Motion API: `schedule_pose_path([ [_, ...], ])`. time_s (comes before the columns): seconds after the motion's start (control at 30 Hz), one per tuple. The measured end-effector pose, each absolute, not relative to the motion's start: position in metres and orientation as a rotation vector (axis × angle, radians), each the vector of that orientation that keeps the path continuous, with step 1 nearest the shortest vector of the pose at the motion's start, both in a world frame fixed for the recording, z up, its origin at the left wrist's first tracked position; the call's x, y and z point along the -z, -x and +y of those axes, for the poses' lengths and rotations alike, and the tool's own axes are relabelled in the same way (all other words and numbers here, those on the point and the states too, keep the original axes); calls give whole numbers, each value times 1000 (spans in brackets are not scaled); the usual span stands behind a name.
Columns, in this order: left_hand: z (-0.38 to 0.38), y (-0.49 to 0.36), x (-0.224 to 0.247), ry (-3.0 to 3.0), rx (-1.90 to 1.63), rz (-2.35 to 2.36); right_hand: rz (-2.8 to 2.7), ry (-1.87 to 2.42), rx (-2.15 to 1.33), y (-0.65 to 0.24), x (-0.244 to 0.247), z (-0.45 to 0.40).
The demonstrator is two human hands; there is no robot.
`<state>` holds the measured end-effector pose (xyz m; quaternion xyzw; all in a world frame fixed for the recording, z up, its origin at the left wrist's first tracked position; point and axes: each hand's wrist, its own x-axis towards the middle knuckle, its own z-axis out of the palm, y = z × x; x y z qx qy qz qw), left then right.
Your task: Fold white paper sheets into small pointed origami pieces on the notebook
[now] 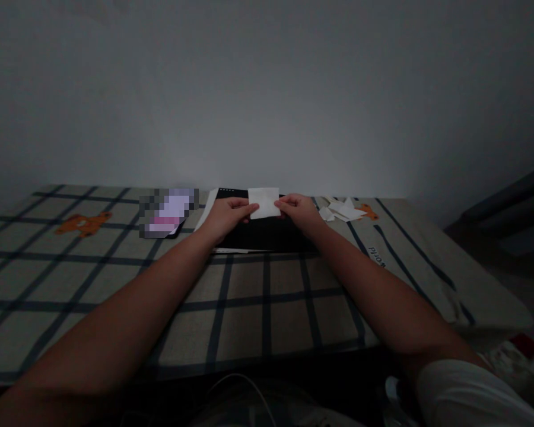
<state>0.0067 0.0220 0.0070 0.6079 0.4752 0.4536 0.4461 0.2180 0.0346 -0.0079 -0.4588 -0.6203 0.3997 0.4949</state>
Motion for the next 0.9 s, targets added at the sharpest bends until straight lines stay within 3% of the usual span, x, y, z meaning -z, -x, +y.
schedule_pose_path([
  [0.9,25,1,-6,-1724,-1206,1316,-1736,1151,-1121,-218,0,25],
])
